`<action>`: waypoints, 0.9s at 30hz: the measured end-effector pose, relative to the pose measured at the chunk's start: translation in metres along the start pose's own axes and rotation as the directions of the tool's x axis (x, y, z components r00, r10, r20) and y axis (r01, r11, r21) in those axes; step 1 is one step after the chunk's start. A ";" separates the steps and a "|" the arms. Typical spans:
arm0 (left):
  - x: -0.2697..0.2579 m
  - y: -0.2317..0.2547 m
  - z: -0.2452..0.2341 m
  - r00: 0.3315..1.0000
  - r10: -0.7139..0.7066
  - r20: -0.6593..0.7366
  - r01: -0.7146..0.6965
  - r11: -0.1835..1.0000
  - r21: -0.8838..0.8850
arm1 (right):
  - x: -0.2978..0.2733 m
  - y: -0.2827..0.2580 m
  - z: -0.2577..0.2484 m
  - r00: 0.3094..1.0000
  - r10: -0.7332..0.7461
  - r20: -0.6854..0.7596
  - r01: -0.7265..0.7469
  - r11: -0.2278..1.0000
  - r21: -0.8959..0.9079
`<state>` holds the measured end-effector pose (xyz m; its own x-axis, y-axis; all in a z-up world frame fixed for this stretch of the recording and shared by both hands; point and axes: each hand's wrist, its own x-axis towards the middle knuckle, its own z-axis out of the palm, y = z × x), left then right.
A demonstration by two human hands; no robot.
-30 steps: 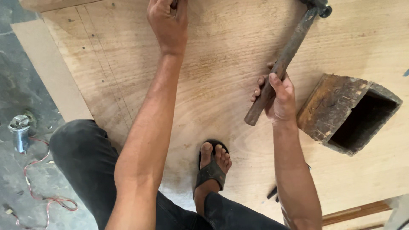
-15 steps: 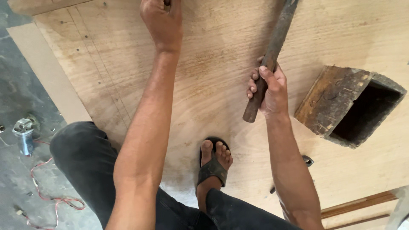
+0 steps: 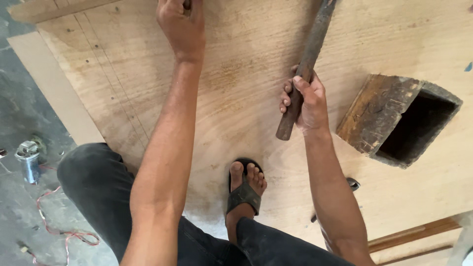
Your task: The person hammers nails into a wooden board while sitting on the floor, using their hands to position each nail and a hammer to drive it into the wood.
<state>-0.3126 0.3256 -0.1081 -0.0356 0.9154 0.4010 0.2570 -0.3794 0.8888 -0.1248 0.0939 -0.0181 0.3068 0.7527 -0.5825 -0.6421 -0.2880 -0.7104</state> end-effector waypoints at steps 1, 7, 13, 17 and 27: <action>0.001 0.004 0.000 1.000 -0.013 -0.002 0.013 1.000 -0.003 | -0.001 -0.001 0.000 1.000 0.008 -0.007 -0.008 1.000 0.007; 0.002 0.007 0.001 0.998 -0.062 -0.005 0.062 0.998 -0.024 | -0.001 -0.006 0.001 0.999 0.049 -0.023 -0.049 0.999 0.023; -0.001 0.000 0.002 1.000 -0.016 -0.004 0.016 0.999 -0.036 | 0.000 -0.004 0.001 0.999 0.041 -0.014 -0.041 0.999 0.009; -0.002 -0.003 0.003 1.000 -0.008 0.002 0.008 0.999 0.037 | 0.000 -0.004 0.000 0.999 0.044 -0.010 -0.044 0.999 0.004; -0.002 -0.006 0.001 1.000 0.002 0.005 -0.002 0.999 0.046 | 0.000 -0.005 0.001 0.999 0.044 -0.013 -0.044 0.999 -0.007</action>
<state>-0.3135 0.3260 -0.1145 -0.0302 0.9155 0.4012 0.3017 -0.3743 0.8768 -0.1225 0.0963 -0.0144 0.2871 0.7319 -0.6180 -0.6499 -0.3252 -0.6870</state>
